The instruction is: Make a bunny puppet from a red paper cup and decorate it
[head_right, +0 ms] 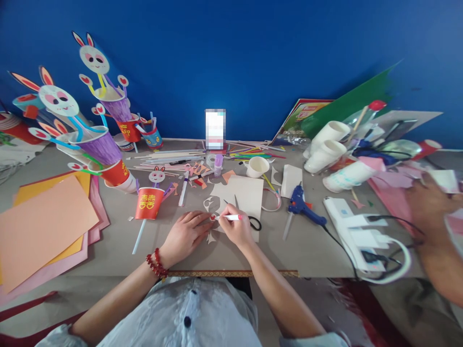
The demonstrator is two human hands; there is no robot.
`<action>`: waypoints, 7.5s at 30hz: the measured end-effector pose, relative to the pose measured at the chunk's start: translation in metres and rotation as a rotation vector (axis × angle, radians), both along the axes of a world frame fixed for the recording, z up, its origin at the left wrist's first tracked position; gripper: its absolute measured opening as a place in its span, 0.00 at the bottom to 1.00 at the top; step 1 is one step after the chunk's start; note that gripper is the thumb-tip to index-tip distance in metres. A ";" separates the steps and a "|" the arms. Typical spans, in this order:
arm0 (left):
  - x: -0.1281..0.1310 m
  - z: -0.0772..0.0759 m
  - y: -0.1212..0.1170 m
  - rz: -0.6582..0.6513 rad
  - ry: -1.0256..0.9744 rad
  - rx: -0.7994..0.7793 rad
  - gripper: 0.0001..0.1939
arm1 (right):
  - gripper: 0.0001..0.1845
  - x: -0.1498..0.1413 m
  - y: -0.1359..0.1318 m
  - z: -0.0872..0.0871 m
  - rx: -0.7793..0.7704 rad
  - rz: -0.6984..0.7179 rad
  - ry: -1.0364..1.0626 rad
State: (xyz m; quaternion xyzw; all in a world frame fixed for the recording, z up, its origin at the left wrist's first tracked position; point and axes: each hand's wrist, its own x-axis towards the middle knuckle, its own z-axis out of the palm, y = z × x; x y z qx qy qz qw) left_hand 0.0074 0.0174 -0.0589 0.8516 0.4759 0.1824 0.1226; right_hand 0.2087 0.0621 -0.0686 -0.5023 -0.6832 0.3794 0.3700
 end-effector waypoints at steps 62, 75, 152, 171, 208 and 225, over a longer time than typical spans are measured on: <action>-0.111 0.064 -0.012 0.681 -0.219 0.360 0.14 | 0.13 0.009 -0.004 -0.001 0.476 -0.212 0.042; -0.020 0.023 -0.006 0.266 0.022 -0.098 0.13 | 0.13 0.010 -0.001 -0.006 0.496 -0.127 0.031; -0.030 0.003 -0.010 0.036 0.106 0.056 0.14 | 0.09 -0.037 0.000 0.008 0.063 0.120 0.003; -0.031 -0.002 -0.011 0.045 0.091 0.073 0.15 | 0.10 -0.034 -0.001 0.001 0.093 0.090 0.066; -0.030 -0.001 -0.012 0.038 0.090 0.061 0.15 | 0.11 -0.037 -0.001 0.007 0.123 0.098 0.011; -0.031 0.000 -0.012 0.039 0.088 0.062 0.15 | 0.10 -0.036 -0.002 0.007 0.069 0.101 0.066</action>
